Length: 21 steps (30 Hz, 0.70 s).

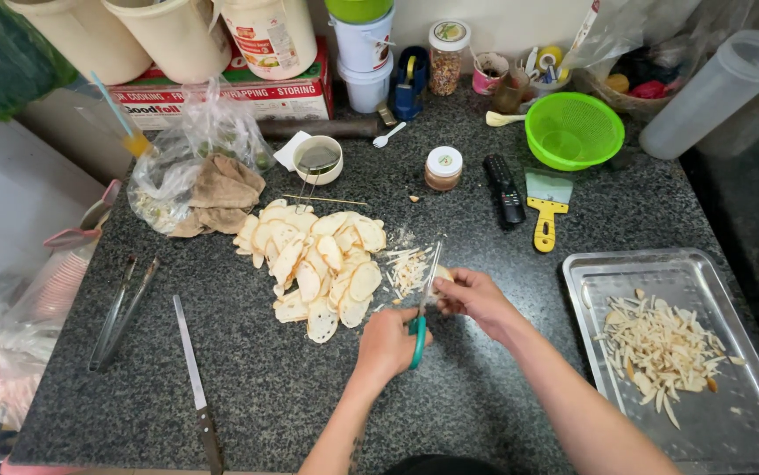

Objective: Use scissors and a scraper to cut and collect small pieces of bread on a kitchen counter.

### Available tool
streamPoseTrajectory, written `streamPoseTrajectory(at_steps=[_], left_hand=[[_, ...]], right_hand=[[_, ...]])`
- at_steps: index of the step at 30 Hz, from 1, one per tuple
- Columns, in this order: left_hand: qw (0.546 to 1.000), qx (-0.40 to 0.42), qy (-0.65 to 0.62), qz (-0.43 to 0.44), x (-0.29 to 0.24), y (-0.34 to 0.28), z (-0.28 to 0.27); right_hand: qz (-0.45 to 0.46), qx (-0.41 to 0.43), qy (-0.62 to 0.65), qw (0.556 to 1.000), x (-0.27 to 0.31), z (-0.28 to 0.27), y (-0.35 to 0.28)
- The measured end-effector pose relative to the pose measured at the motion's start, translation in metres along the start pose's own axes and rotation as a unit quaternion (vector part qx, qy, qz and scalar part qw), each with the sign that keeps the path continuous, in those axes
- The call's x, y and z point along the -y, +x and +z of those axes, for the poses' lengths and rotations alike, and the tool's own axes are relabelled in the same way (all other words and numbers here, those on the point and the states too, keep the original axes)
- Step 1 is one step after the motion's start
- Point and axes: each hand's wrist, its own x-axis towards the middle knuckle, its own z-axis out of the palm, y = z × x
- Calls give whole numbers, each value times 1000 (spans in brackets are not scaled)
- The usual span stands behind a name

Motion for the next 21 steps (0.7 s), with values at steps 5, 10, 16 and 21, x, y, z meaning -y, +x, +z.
streamPoseTrajectory(at_steps=[5,10,16,21], left_hand=[[999,18,29,-10,11,5,0],[999,42,23,-16,4,-3,-3],[997,61,44,-11,-7,-8,-5],[997,63,47,-11,-8,-10,-5]], right_hand=[[-20,-29,37,999,17,-2,-5],[-33,-42,51,997,32,1,-12],[-38,-42,53,997,28,1,-11],[-45,-40,53,997,23,1,-10]])
